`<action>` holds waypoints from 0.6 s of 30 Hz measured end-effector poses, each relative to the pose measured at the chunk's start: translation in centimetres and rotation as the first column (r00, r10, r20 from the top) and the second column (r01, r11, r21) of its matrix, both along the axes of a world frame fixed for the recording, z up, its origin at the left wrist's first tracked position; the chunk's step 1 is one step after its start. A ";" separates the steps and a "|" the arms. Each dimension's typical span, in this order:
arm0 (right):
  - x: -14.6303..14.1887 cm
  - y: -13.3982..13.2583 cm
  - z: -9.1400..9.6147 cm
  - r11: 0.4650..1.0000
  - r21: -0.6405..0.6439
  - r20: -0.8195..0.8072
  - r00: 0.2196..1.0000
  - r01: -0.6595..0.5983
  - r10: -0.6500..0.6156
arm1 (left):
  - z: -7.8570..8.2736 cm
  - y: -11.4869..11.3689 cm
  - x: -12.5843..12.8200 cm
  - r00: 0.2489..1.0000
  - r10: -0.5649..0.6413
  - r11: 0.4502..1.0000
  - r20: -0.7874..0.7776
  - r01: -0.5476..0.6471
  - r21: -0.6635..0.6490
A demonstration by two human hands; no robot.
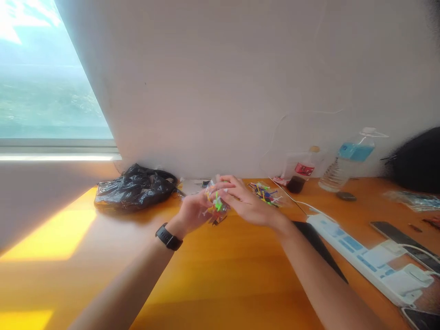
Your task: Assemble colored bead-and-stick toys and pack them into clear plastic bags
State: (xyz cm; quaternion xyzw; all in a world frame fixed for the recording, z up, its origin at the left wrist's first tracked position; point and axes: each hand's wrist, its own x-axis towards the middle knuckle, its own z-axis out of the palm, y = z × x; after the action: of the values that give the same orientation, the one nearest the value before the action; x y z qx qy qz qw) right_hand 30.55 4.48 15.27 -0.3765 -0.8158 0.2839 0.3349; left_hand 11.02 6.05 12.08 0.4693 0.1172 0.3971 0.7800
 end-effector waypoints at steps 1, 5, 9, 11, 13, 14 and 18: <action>0.0 0.1 -0.1 0.999 -0.028 -0.002 1.000 -0.025 0.025 | -0.2 0.2 -0.1 1.000 0.015 1.000 0.000 -0.015 -0.019; 0.5 1.9 -1.0 0.998 -0.057 -0.204 0.978 0.022 -0.034 | -1.1 1.3 -0.5 0.995 0.063 0.990 0.080 -0.052 -0.134; 1.8 5.1 -4.8 0.923 0.014 -0.303 0.882 0.384 -0.362 | -1.4 1.9 -0.8 0.978 0.107 0.970 0.178 -0.063 -0.236; 2.4 6.2 -7.7 0.928 0.035 -0.089 0.926 0.371 -0.367 | -1.5 2.0 -0.9 0.973 0.117 0.965 0.200 -0.064 -0.253; 2.8 6.8 -10.5 0.951 0.066 0.007 0.953 0.303 -0.304 | -1.6 2.1 -1.0 0.973 0.111 0.968 0.202 -0.059 -0.245; 2.9 7.0 -11.6 0.954 0.085 0.010 0.957 0.288 -0.290 | -1.6 2.1 -1.0 0.976 0.102 0.971 0.194 -0.055 -0.234; 3.2 7.0 -13.3 0.972 0.077 0.061 0.972 0.221 -0.226 | -1.6 2.1 -1.1 0.990 0.052 0.986 0.128 -0.030 -0.164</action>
State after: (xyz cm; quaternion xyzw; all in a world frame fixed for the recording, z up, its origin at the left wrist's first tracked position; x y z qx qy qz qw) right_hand 33.77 11.52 1.93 -0.4637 -0.7887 0.2027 0.3490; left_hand 9.92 8.14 10.46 0.3747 0.1071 0.4323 0.8131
